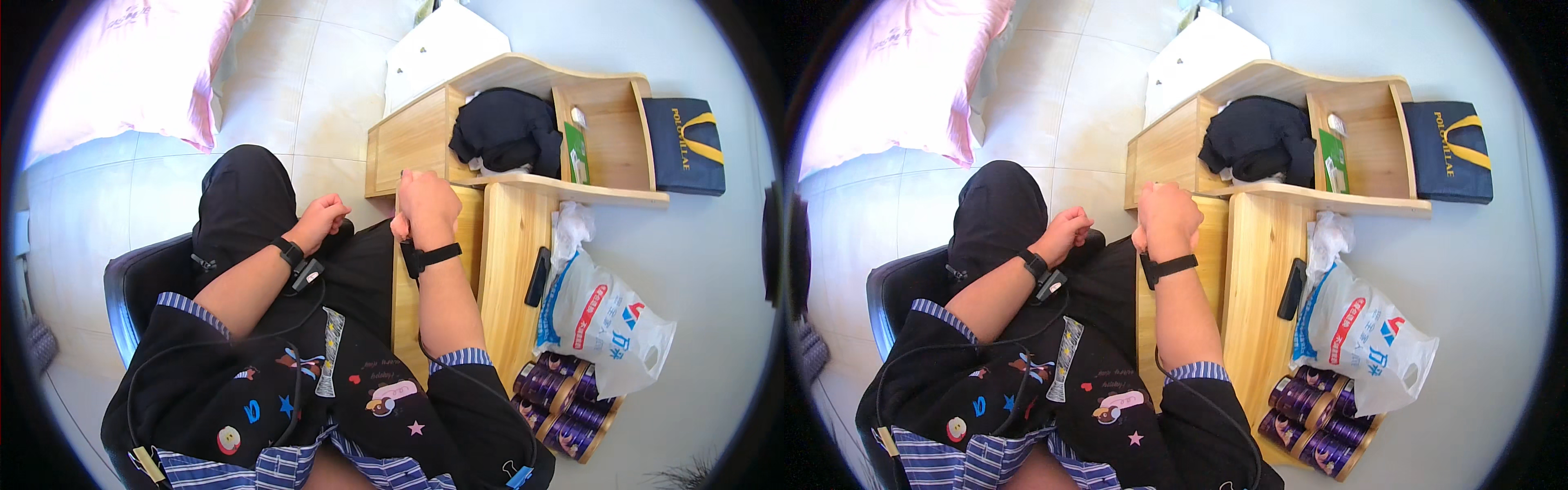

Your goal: The person wipes the surface and shelves of a wooden desk using a cloth.

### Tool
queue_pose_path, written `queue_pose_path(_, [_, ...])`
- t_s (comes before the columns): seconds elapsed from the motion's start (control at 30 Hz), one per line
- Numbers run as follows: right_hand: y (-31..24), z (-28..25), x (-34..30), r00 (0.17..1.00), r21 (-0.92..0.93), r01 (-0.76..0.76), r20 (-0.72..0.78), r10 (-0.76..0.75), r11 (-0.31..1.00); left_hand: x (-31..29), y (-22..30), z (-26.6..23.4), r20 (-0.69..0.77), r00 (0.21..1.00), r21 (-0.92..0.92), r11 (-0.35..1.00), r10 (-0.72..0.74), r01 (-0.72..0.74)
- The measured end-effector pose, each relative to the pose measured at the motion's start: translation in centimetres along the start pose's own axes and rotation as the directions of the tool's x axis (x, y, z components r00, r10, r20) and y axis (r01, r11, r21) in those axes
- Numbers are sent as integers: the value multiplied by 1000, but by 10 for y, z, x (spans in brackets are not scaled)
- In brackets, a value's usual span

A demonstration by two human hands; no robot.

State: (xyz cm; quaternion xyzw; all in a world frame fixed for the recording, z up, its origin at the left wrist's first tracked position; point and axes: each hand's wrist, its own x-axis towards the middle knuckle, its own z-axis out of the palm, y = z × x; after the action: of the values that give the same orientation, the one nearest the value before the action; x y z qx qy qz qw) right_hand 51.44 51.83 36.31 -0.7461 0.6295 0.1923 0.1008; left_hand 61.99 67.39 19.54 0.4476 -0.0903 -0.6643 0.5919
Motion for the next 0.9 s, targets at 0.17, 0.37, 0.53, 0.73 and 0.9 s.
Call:
queue_pose_path(0.17, [2,2,3,1000,15,-22,6,21,1000,-6,3,-3,64,996,-40,997,-68,70])
queue_pose_path(0.37, [12,8,10,999,34,29,24,-30,999,-1,-14,-4,159,973,124,981,-170,151])
queue_pose_path(0.53, [22,6,1,994,96,105,-54,-100,990,2,-19,6,226,942,191,959,-249,207])
queue_pose_path(0.73, [68,45,-14,867,438,339,-489,-96,832,10,-49,23,530,735,310,903,-423,297])
queue_pose_path(0.9, [108,84,-42,778,480,308,-624,73,821,13,-77,35,611,481,552,774,-628,311])
